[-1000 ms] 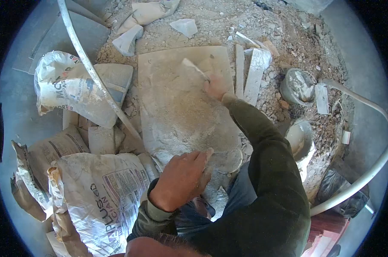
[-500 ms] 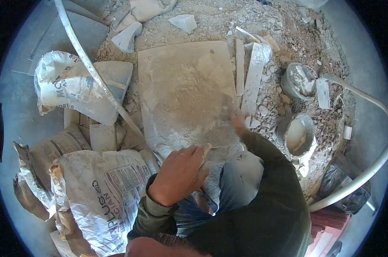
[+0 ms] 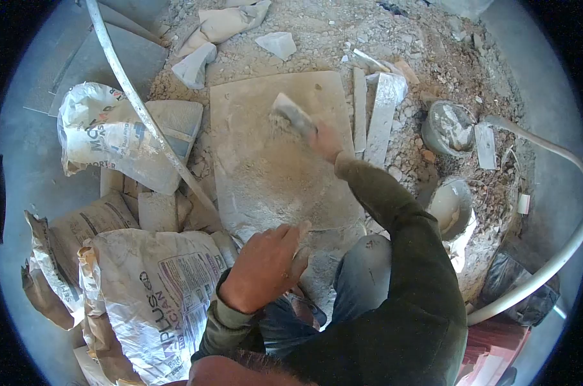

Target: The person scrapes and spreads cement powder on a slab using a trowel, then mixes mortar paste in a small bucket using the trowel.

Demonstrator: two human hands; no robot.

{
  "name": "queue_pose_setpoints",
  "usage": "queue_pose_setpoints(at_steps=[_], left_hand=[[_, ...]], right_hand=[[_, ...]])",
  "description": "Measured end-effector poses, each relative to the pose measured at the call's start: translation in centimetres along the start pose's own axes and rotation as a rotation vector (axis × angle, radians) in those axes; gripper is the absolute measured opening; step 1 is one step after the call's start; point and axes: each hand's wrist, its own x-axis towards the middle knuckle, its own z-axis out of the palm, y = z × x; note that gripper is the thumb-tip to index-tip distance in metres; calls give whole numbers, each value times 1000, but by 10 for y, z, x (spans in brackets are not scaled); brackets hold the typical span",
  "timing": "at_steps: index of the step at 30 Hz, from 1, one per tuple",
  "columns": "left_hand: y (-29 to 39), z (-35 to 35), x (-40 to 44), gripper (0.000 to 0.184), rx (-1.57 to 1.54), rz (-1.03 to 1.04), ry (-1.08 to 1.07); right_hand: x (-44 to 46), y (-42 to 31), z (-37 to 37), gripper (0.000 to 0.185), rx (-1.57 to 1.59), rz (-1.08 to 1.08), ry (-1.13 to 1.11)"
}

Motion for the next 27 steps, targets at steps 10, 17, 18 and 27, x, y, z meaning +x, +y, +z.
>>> queue_pose_setpoints(at_steps=[10,17,18,27], left_hand=[[12,-1,-39,44,33,-143,31],[19,-5,-29,45,-21,-210,-13],[19,-6,-25,45,-26,-210,-31],[17,-4,7,46,-14,-98,-111]], right_hand=[[141,110,77,37,-142,316,-74],[115,79,81,29,-220,-22,-213],[100,84,88,28,-216,-38,-210],[15,47,-10,35,100,107,-165]])
